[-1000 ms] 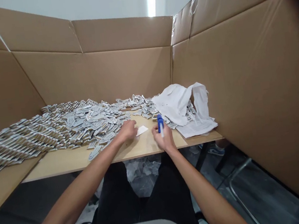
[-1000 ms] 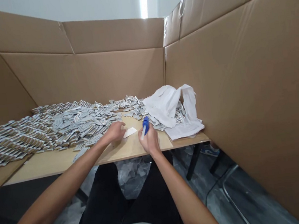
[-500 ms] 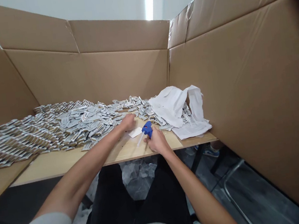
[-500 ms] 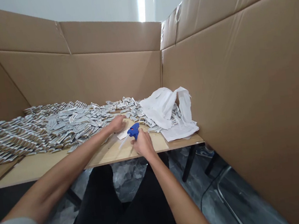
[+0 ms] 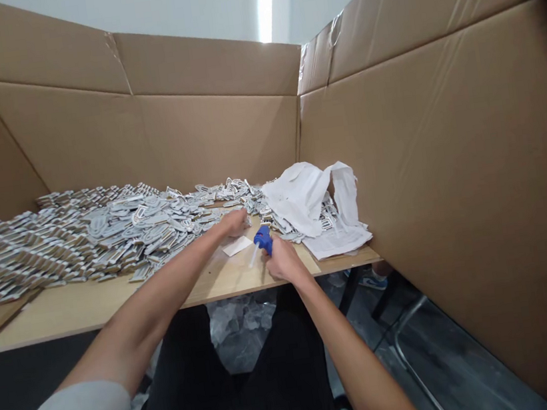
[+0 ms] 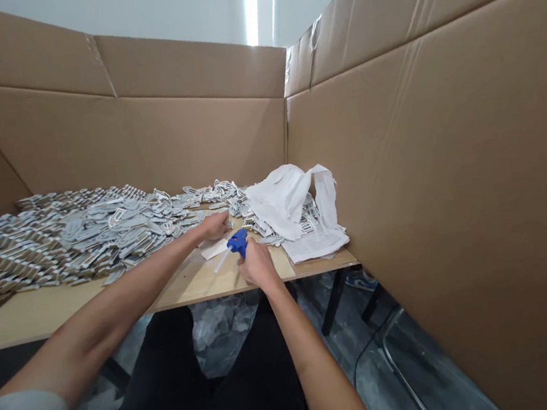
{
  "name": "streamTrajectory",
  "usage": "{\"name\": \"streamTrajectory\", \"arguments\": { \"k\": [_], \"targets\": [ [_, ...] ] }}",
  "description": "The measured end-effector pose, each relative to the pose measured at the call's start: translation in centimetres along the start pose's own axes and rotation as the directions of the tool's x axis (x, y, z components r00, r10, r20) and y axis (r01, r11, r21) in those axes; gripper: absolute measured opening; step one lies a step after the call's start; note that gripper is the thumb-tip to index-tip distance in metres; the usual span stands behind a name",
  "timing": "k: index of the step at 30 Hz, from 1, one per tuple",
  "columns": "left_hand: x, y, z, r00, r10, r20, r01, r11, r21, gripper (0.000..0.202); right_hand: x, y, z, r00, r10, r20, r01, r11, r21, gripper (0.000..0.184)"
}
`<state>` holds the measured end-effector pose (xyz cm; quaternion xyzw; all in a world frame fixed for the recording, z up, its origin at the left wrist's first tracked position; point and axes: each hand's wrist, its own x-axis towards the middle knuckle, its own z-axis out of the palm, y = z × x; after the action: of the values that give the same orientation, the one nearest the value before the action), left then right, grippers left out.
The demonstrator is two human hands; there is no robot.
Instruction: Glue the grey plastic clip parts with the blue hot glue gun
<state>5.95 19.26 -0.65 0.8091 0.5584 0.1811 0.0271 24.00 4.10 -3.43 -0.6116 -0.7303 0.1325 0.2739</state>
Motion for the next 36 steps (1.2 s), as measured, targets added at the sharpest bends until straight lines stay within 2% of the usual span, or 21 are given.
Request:
{"name": "streamTrajectory", "arguments": {
  "k": [4, 6, 8, 10, 11, 12, 14, 17, 20, 25, 30, 32, 36],
  "targets": [
    [-1.6, 0.1, -1.5, 0.989, -0.055, -0.137, 0.043, 0.995, -0.086, 0.014, -0.3, -0.4, -0.2, 0.999, -0.021, -0.031, 0.022, 1.000, 0.014, 0.042],
    [-2.7, 0.3, -2.2, 0.963, -0.112, -0.247, 0.069, 0.982, -0.174, 0.015, -0.4, -0.5, -0.2, 0.998, -0.049, -0.040, 0.050, 0.999, 0.019, 0.040],
    [-4.1, 0.7, -2.8, 0.906, -0.210, -0.368, 0.096, 0.948, -0.304, 0.019, -0.5, -0.6, -0.1, 0.997, -0.072, -0.031, 0.073, 0.997, 0.005, 0.036],
    [-6.0, 1.6, -3.0, 0.833, -0.343, -0.434, 0.096, 0.863, -0.497, 0.024, -0.5, -0.5, 0.0, 0.996, -0.083, -0.020, 0.082, 0.996, -0.027, 0.033],
    [-7.1, 2.2, -2.9, 0.804, -0.414, -0.427, 0.084, 0.790, -0.607, 0.025, -0.5, -0.5, 0.0, 0.997, -0.080, -0.014, 0.079, 0.996, -0.047, 0.033],
    [-8.3, 2.9, -2.7, 0.792, -0.466, -0.394, 0.072, 0.712, -0.699, 0.026, -0.5, -0.5, 0.1, 0.997, -0.075, -0.007, 0.074, 0.995, -0.067, 0.034],
    [-10.6, 4.3, -2.0, 0.790, -0.543, -0.284, 0.087, 0.558, -0.825, 0.023, -0.5, -0.5, 0.1, 0.998, -0.067, 0.010, 0.068, 0.993, -0.095, 0.034],
    [-13.3, 5.9, -0.3, 0.793, -0.599, -0.110, 0.137, 0.351, -0.926, 0.017, -0.5, -0.4, 0.2, 0.998, -0.064, 0.027, 0.066, 0.992, -0.103, 0.034],
    [-14.6, 6.5, 1.3, 0.788, -0.615, -0.028, 0.157, 0.245, -0.957, 0.023, -0.6, -0.3, 0.1, 0.998, -0.054, 0.028, 0.057, 0.994, -0.093, 0.038],
    [-15.3, 6.0, 2.6, 0.766, -0.631, -0.121, 0.079, 0.279, -0.957, 0.043, -0.7, -0.2, 0.0, 0.990, -0.133, -0.042, 0.129, 0.987, -0.100, 0.044],
    [-15.8, 5.7, 2.9, 0.762, -0.619, -0.191, -0.011, 0.283, -0.959, 0.054, -0.7, -0.2, 0.0, 0.990, -0.130, -0.048, 0.119, 0.975, -0.187, 0.045],
    [-16.0, 5.7, 3.0, 0.761, -0.617, -0.202, -0.017, 0.291, -0.956, 0.060, -0.6, -0.2, -0.1, 0.990, -0.136, -0.029, 0.129, 0.978, -0.165, 0.043],
    [-16.2, 5.6, 3.1, 0.772, -0.589, -0.239, 0.006, 0.382, -0.924, 0.066, -0.5, 0.1, -0.2, 0.992, -0.124, -0.002, 0.124, 0.990, -0.068, 0.042]
  ]
}}
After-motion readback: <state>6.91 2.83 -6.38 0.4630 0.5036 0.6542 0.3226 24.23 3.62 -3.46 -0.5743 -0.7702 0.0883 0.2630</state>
